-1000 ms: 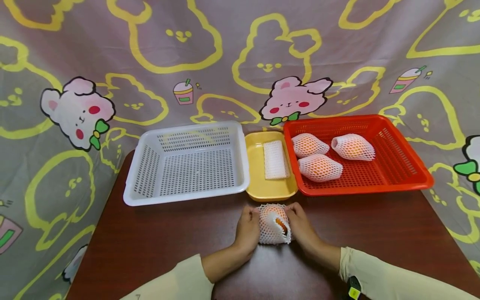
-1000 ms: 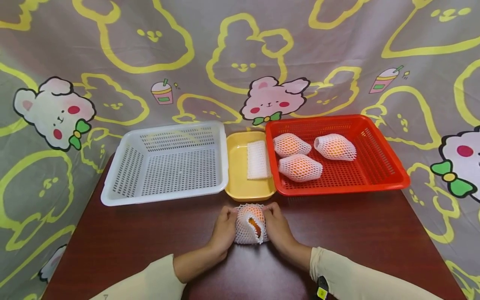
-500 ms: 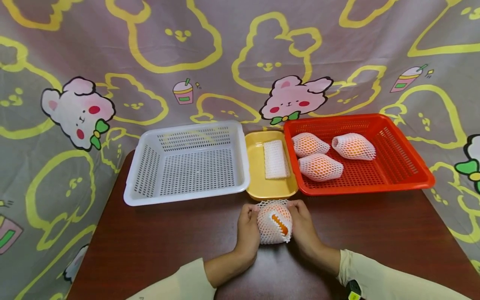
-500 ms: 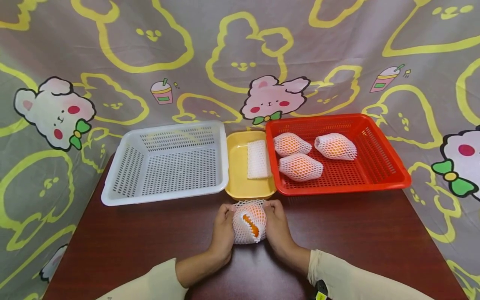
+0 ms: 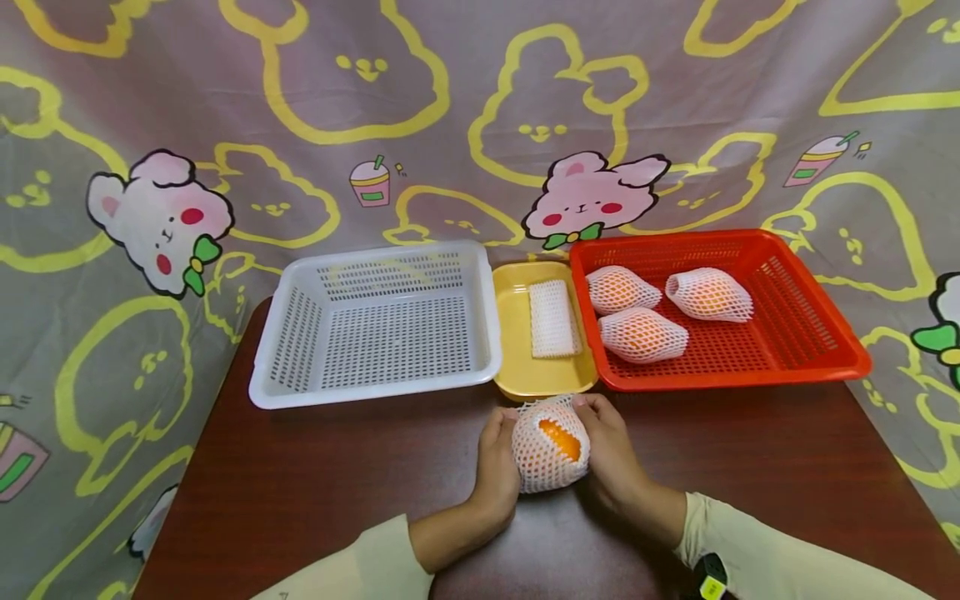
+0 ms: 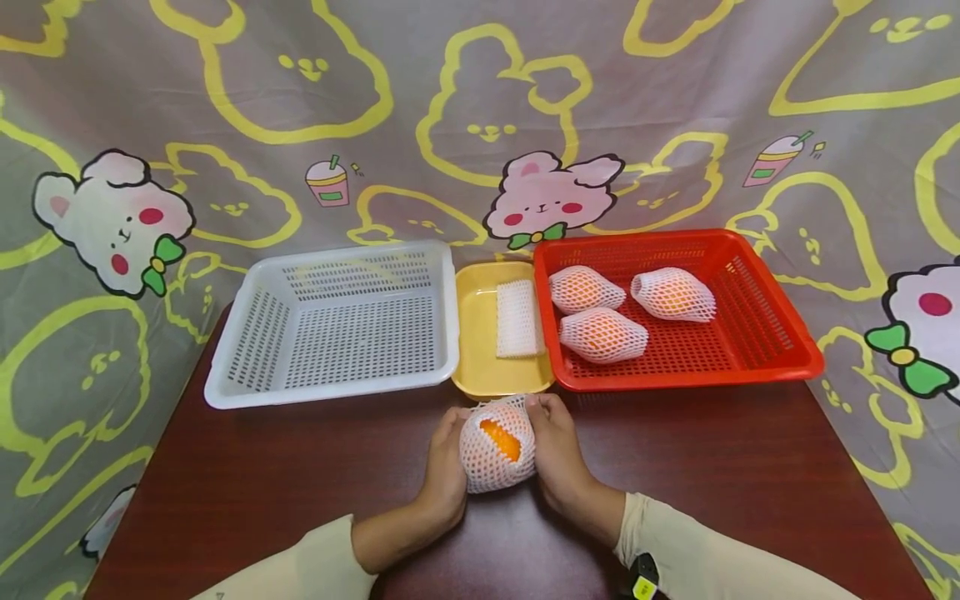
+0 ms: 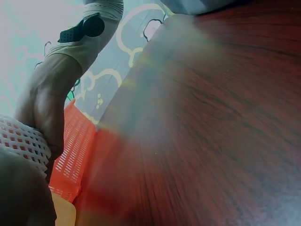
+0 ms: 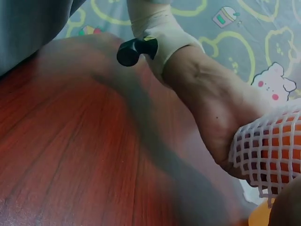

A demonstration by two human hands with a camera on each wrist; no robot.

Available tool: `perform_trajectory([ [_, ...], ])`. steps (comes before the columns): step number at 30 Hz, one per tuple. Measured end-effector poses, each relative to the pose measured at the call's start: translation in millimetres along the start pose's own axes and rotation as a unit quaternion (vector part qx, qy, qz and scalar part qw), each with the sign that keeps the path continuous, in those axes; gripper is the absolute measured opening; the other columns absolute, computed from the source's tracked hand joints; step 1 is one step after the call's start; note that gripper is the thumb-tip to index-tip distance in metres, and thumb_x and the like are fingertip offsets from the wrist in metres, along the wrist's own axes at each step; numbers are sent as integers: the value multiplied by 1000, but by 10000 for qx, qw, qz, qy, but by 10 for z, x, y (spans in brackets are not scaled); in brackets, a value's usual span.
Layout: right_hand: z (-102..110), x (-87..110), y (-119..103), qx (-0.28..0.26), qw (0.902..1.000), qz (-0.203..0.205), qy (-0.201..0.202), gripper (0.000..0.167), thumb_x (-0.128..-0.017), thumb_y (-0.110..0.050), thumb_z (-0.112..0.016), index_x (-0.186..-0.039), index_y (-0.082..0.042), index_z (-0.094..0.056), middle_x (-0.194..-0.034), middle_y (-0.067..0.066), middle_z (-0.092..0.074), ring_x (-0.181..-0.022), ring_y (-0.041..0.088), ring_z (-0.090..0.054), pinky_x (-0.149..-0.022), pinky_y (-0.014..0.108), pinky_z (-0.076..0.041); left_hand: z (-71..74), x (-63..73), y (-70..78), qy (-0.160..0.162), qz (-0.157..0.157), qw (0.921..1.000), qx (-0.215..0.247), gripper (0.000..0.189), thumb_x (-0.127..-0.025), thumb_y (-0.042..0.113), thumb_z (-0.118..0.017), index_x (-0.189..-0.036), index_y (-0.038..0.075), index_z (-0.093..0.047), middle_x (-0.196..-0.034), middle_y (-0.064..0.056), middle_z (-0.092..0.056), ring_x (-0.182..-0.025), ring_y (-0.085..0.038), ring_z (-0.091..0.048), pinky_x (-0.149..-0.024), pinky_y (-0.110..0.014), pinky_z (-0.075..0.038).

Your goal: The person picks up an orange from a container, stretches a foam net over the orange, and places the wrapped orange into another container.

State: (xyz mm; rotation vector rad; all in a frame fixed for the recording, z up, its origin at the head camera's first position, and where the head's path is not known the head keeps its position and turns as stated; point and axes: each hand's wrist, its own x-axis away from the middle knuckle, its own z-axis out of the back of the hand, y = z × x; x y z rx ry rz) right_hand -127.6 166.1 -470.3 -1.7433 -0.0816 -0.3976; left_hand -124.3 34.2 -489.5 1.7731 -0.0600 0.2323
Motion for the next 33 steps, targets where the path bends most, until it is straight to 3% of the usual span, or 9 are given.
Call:
perform_trajectory([
  [4, -10, 23, 27, -306, 9988, -363, -88, 14, -108, -13, -41, -108, -3, -51, -98, 2, -62, -84, 11, -65, -75, 24, -57, -21, 1, 26, 134, 120, 9995, 244, 18, -100, 8, -47, -85, 5, -57, -82, 1, -56, -84, -12, -53, -83, -23, -43],
  [8, -6, 61, 29, -138, 9994, -325, -42, 16, -107, -11, -42, -111, 0, -53, -99, 1, -63, -88, 10, -65, -80, 24, -57, -41, -8, 58, 132, 327, 9979, 552, 22, -99, 8, -46, -80, 12, -57, -80, 2, -57, -85, -13, -54, -85, -25, -43],
  [11, 14, 93, 2, 269, 9996, 6, -68, 20, -105, -8, -42, -117, 3, -53, -101, 0, -64, -91, 7, -63, -82, 21, -55, -48, -20, 101, 71, 533, 9963, 669, 25, -99, 10, -45, -79, 15, -59, -80, 4, -58, -87, -12, -54, -89, -26, -43],
  [14, 59, 122, -26, 790, 9934, 792, -270, 25, -102, 0, -46, -125, 5, -54, -112, 6, -66, -98, 4, -64, -87, 17, -53, -40, -35, 170, -36, 929, 9927, 763, 24, -98, 14, -45, -83, 14, -64, -85, 3, -61, -91, -13, -56, -93, -27, -43],
  [18, 144, 150, -56, 1305, 9556, 2465, -951, 43, -95, 15, -52, -137, 4, -55, -136, 20, -62, -122, 4, -61, -103, 16, -48, -11, -33, 298, -297, 1670, 9799, 1047, 33, -97, 24, -45, -109, 6, -69, -108, -1, -67, -103, -14, -59, -102, -29, -43],
  [22, 229, 189, -121, 1481, 9062, 3527, -1803, 63, -87, 22, -53, -146, 2, -50, -149, 9, -57, -137, 5, -52, -113, 17, -41, 8, -13, 411, -612, 2029, 9690, 1273, 47, -99, 27, -40, -132, 1, -60, -124, -4, -65, -112, -14, -59, -106, -29, -42],
  [26, 306, 251, -224, 1606, 8868, 3516, -2534, 81, -80, 20, -55, -156, 0, -37, -160, -1, -44, -144, 5, -44, -116, 18, -36, 12, -9, 502, -750, 2076, 9671, 1268, 45, -100, 29, -38, -130, 3, -61, -121, -2, -64, -110, -14, -57, -103, -28, -42],
  [29, 331, 284, -287, 1736, 8896, 3099, -2872, 90, -85, 12, -64, -162, -10, -24, -167, 5, -31, -149, 5, -34, -118, 16, -31, 18, -10, 562, -799, 2040, 9697, 1077, 45, -101, 32, -39, -128, 5, -61, -122, -2, -62, -112, -14, -55, -103, -28, -41],
  [33, 307, 292, -316, 2043, 9008, 2896, -2508, 94, -83, 0, -79, -160, -16, -30, -157, 11, -40, -142, 6, -40, -115, 14, -33, 36, 0, 610, -942, 1839, 9781, 258, 46, -104, 38, -37, -127, 7, -62, -124, -3, -62, -113, -14, -54, -102, -29, -40],
])
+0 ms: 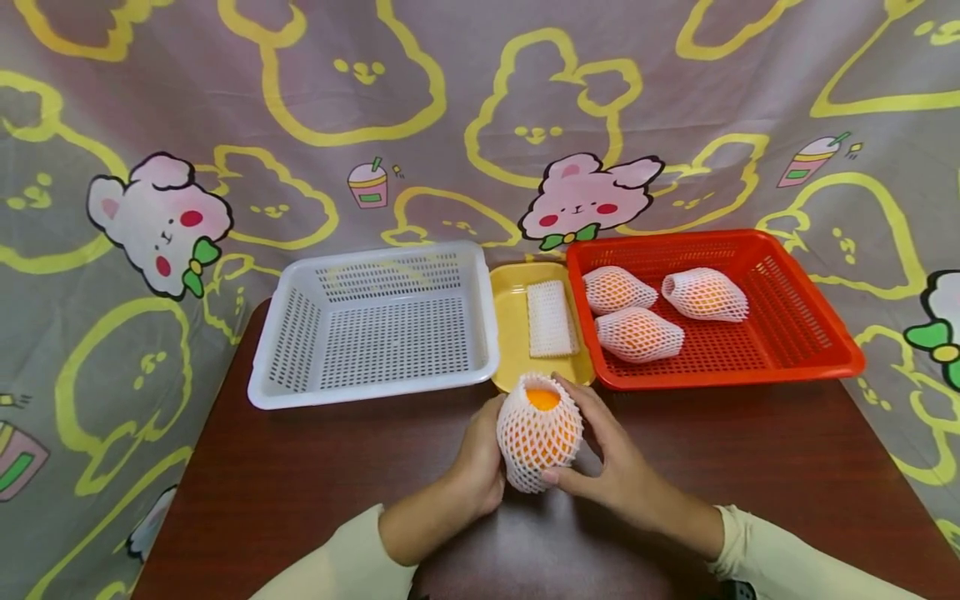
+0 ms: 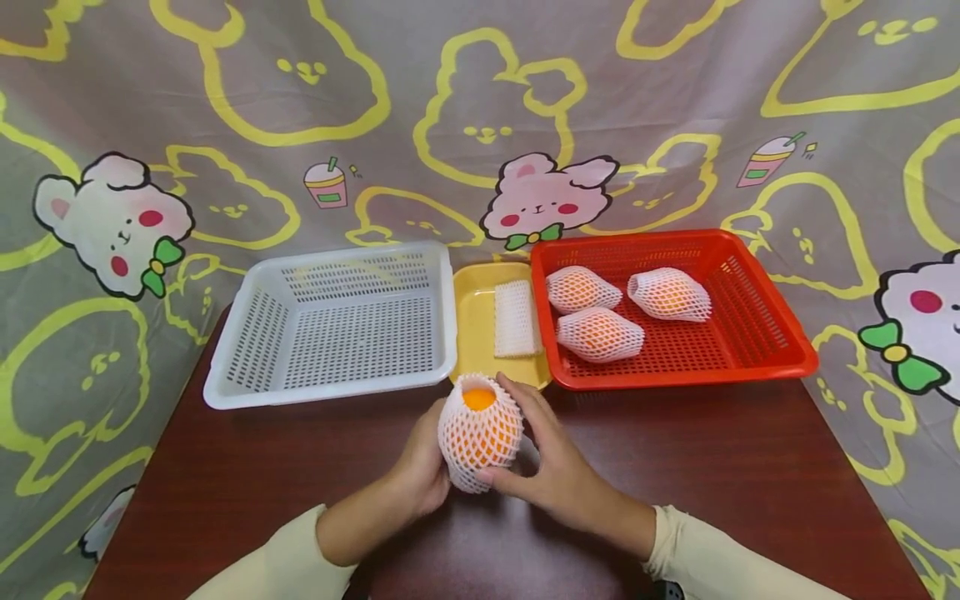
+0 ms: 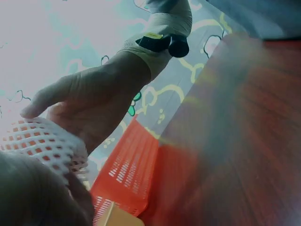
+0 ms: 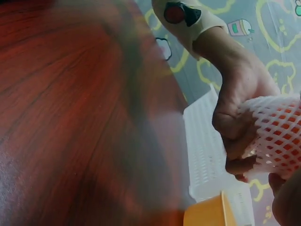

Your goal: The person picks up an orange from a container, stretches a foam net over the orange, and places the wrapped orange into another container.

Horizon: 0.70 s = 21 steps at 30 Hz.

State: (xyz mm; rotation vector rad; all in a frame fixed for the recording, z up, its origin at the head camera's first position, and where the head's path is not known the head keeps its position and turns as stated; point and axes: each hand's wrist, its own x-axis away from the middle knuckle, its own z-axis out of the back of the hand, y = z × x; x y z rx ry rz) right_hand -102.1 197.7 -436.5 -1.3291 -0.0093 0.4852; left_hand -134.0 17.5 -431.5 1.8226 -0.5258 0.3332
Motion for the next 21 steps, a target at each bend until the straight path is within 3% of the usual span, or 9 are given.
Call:
perform_trajectory([
  [3, -15, -25, -13, -94, 9988, -211, 423, 86, -80, 3, -82, -153, -11, -39, -143, 10, -50, -129, 5, -51, -107, 14, -43, 22, 13, 12, 153, -587, 9948, -819, 40, -106, 34, -36, -122, 6, -61, -118, -6, -62, -108, -14, -53, -97, -30, -41],
  [6, -12, -41, -28, -409, 9960, -370, 701, 79, -81, 8, -79, -148, -3, -39, -139, 6, -51, -124, 3, -54, -101, 15, -49, 56, 38, 34, 259, -1594, 9786, -1275, 38, -109, 28, -34, -123, 3, -59, -118, -11, -63, -105, -14, -54, -95, -30, -43],
  [9, 4, -65, -43, -527, 9945, -381, 824, 76, -82, 9, -77, -147, 1, -38, -139, 2, -50, -124, 3, -53, -100, 15, -50, 110, 90, 77, -81, -2493, 9577, -1435, 39, -111, 25, -37, -136, 3, -57, -130, -15, -64, -113, -16, -59, -101, -29, -47],
  [11, 20, -84, -51, -577, 9943, -328, 833, 76, -83, 9, -77, -147, 0, -38, -139, 1, -50, -125, 4, -53, -100, 15, -50, 159, 131, 117, -611, -2835, 9451, -1503, 41, -109, 26, -45, -145, 7, -52, -139, -15, -60, -121, -19, -58, -104, -27, -48],
  [14, 45, -109, -58, -575, 9952, -189, 773, 76, -83, 9, -78, -148, -3, -40, -142, 3, -50, -127, 6, -52, -102, 16, -49, 216, 174, 162, -1382, -2938, 9334, -1528, 55, -103, 27, -61, -153, 12, -44, -150, -14, -53, -134, -25, -55, -109, -26, -48],
  [16, 50, -122, -56, -537, 9959, -122, 719, 78, -82, 8, -79, -149, -6, -42, -143, 4, -50, -129, 7, -52, -102, 16, -49, 239, 184, 178, -1693, -2899, 9308, -1445, 65, -98, 28, -70, -154, 12, -42, -153, -16, -50, -135, -31, -55, -109, -27, -49],
  [21, 46, -138, -50, -420, 9969, -197, 640, 79, -82, 5, -81, -150, -9, -43, -145, 8, -51, -129, 7, -52, -103, 17, -48, 264, 185, 171, -1818, -2835, 9343, -1169, 73, -93, 26, -76, -154, 7, -42, -155, -21, -46, -137, -38, -53, -110, -29, -49],
])
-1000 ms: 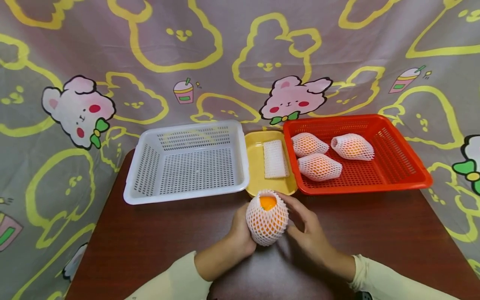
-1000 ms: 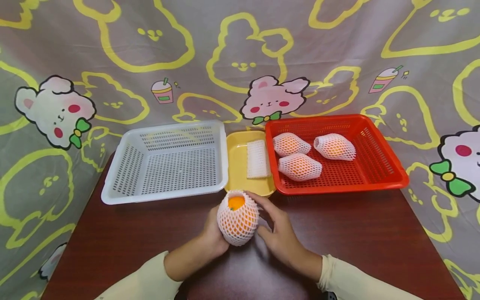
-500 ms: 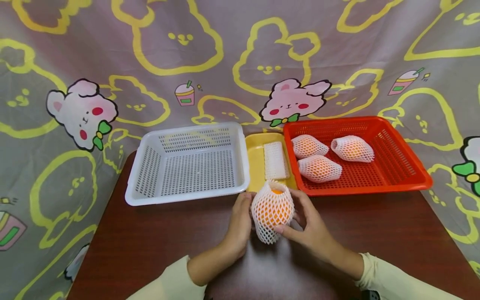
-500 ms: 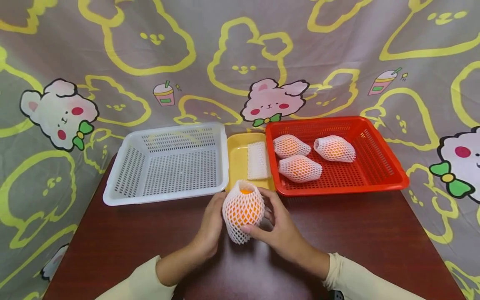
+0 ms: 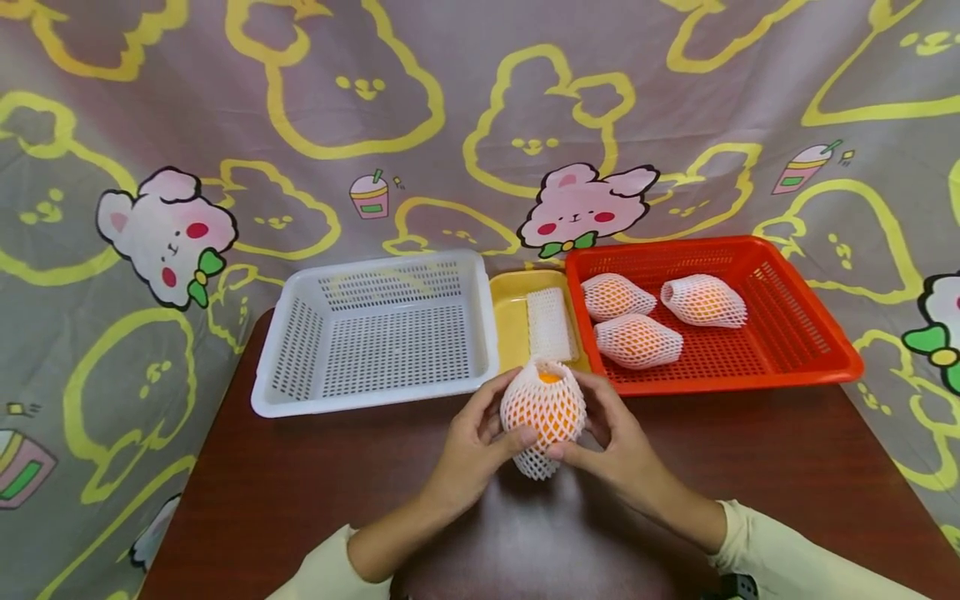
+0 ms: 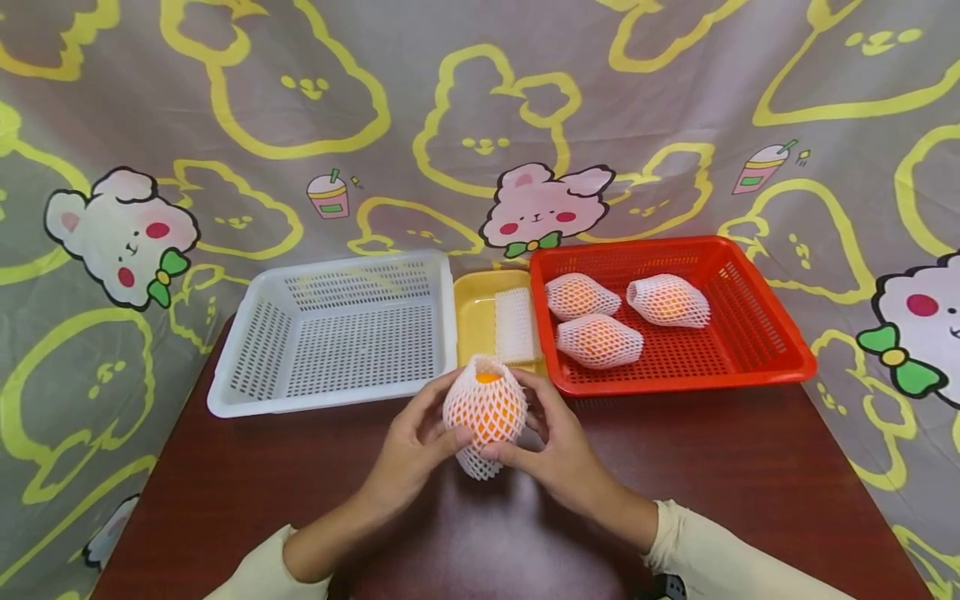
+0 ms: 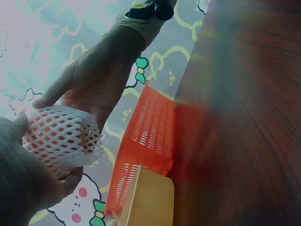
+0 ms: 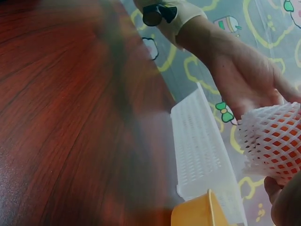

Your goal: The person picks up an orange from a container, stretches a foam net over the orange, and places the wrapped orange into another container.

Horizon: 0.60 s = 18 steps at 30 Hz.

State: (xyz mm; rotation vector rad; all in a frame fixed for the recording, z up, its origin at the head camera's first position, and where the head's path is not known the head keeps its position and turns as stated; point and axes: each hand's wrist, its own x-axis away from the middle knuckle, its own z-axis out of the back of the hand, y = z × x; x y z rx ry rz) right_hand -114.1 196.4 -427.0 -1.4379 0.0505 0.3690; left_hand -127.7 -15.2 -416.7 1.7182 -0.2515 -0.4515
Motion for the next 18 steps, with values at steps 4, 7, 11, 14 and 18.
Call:
perform_trajectory([
  [4, 14, 9, 4, 278, 9995, -163, 7, 81, -80, 0, -85, -150, -14, -45, -146, 10, -52, -130, 3, -52, -105, 14, -45, 0, 15, -49, -10, -49, 9998, 190, 75, -92, 25, -77, -154, 4, -41, -156, -23, -45, -137, -31, -54, -111, -30, -48],
  [7, 22, 16, 9, 510, 9985, -180, 28, 84, -79, -4, -87, -151, -17, -45, -149, 10, -53, -132, 1, -50, -106, 12, -41, -11, 14, -91, -26, -185, 9994, 274, 74, -91, 25, -76, -153, 2, -42, -154, -26, -46, -134, -24, -58, -110, -29, -48],
  [11, 28, 21, 32, 658, 9978, -66, 57, 85, -78, -4, -88, -150, -16, -46, -149, 10, -54, -132, 1, -50, -107, 11, -40, -32, 10, -128, -60, -232, 9992, 322, 74, -91, 27, -75, -153, 2, -42, -154, -26, -46, -131, -16, -59, -109, -29, -49],
  [14, 47, 19, 39, 844, 9963, 108, 122, 85, -75, -3, -89, -147, -15, -47, -146, 9, -54, -131, 3, -50, -108, 12, -39, -52, -6, -135, -101, -222, 9995, 196, 74, -91, 27, -75, -154, 6, -43, -155, -23, -47, -132, -18, -59, -109, -30, -49],
  [18, 144, -7, -3, 1102, 9926, 501, 49, 86, -72, 0, -88, -145, -11, -44, -141, 9, -54, -126, 4, -52, -105, 12, -42, -79, -65, -117, -143, -377, 9970, -655, 68, -92, 25, -75, -153, 15, -46, -151, -12, -52, -131, -20, -59, -107, -32, -52],
])
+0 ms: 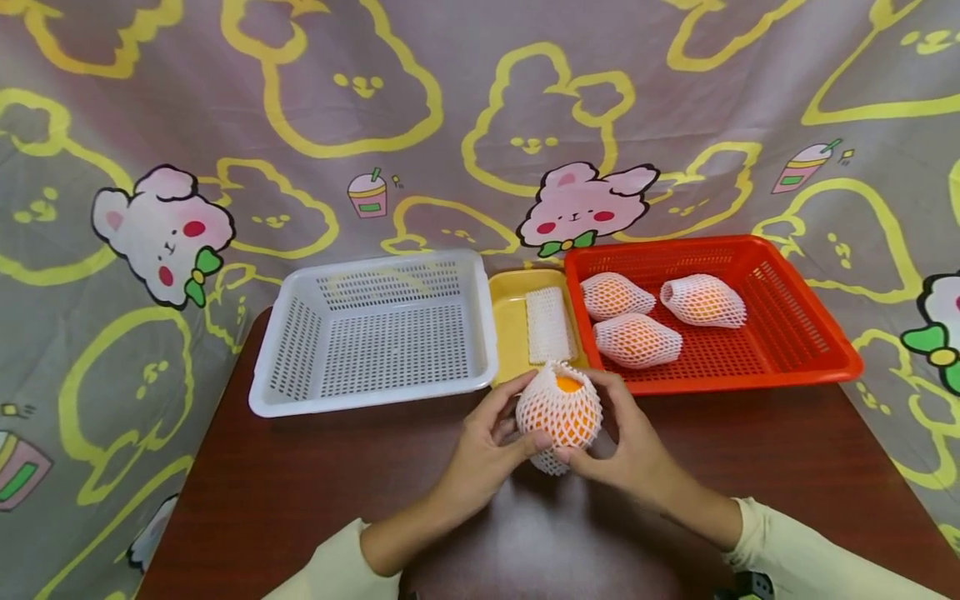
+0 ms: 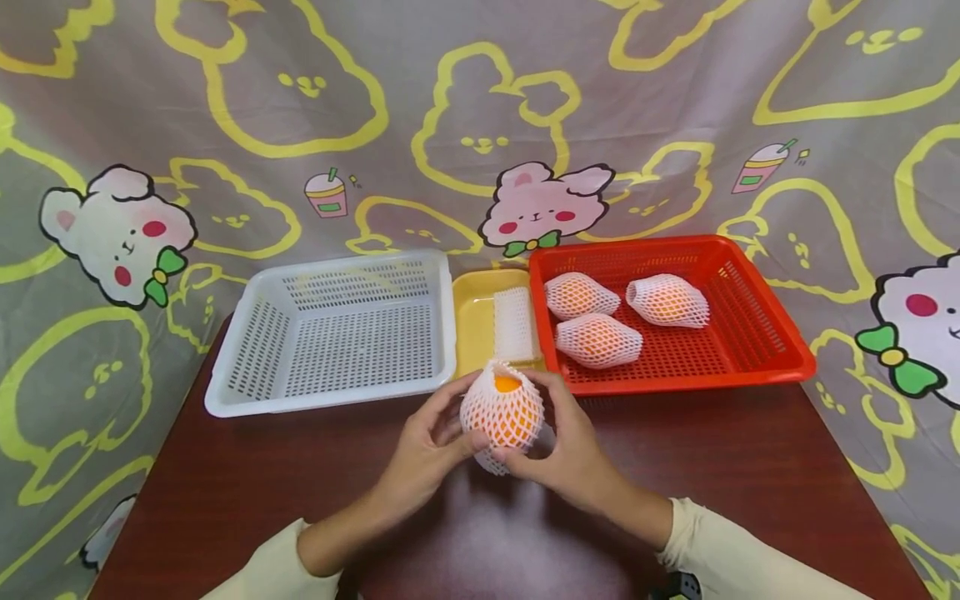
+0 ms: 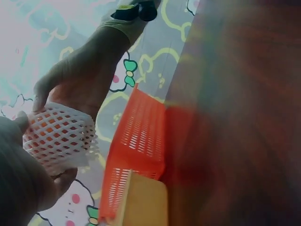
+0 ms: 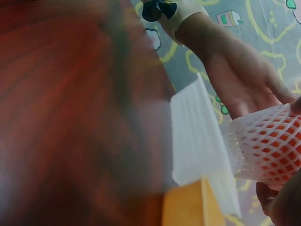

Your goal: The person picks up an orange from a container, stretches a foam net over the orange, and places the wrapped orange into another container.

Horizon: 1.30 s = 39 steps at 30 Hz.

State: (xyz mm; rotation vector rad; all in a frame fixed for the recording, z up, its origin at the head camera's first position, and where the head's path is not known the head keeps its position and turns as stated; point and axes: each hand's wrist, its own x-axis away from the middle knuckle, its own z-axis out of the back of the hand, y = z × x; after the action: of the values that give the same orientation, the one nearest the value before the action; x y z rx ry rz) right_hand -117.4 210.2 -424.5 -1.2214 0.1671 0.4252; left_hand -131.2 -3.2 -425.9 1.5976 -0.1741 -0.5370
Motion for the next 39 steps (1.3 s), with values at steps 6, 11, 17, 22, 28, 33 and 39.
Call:
perform_trajectory([
  [6, 442, -162, -23, 1495, 9852, 826, 115, 98, -60, -2, -91, -145, -2, -42, -140, 15, -50, -125, 6, -48, -103, 6, -38, 15, -179, 58, -158, -971, 9685, -2289, 52, -102, 22, -63, -151, 15, -49, -146, -3, -57, -132, -18, -58, -107, -36, -52],
  [11, 982, -390, 142, 2884, 9528, 899, 317, 94, -60, -5, -91, -142, 1, -44, -139, 21, -46, -127, 27, -43, -101, 7, -32, -9, -435, 47, -546, -1345, 9080, -3930, 43, -106, 23, -56, -148, 11, -54, -144, -6, -61, -137, -19, -55, -116, -37, -44],
  [17, 1601, -550, 448, 3924, 9181, -385, -410, 89, -66, -12, -92, -139, 0, -42, -132, 28, -40, -116, 42, -44, -86, 52, -53, -181, -731, -122, -1419, -1363, 8307, -5209, 48, -106, 30, -56, -149, 9, -52, -150, -9, -56, -144, -24, -48, -121, -37, -38],
  [22, 1945, -619, 665, 4335, 8814, -1257, -1396, 88, -72, -21, -93, -139, 3, -41, -130, 37, -37, -113, 52, -45, -90, 68, -48, -274, -935, -245, -1838, -1688, 7886, -5620, 47, -107, 31, -53, -150, 12, -53, -152, -11, -53, -148, -27, -43, -124, -39, -33],
  [28, 2155, -678, 846, 4541, 8595, -1256, -1980, 80, -70, -21, -94, -134, -3, -49, -120, 31, -44, -103, 43, -53, -86, 59, -52, -288, -1157, -317, -2095, -1846, 7651, -5802, 45, -106, 33, -55, -148, 16, -55, -152, -9, -55, -148, -27, -44, -126, -40, -31],
  [33, 2221, -724, 938, 4535, 8502, -1336, -2316, 79, -68, -22, -95, -132, -7, -52, -122, 28, -47, -107, 42, -52, -88, 60, -53, -306, -1247, -391, -2485, -2083, 7400, -5893, 44, -106, 34, -56, -146, 17, -58, -153, -8, -54, -148, -24, -45, -126, -40, -30],
  [39, 2194, -717, 997, 4463, 8448, -1183, -2705, 74, -66, -14, -95, -129, -10, -57, -124, 21, -53, -113, 40, -52, -96, 63, -51, -308, -1258, -434, -2745, -2152, 7376, -5781, 41, -106, 31, -54, -143, 15, -61, -149, -6, -59, -148, -24, -45, -126, -39, -30],
])
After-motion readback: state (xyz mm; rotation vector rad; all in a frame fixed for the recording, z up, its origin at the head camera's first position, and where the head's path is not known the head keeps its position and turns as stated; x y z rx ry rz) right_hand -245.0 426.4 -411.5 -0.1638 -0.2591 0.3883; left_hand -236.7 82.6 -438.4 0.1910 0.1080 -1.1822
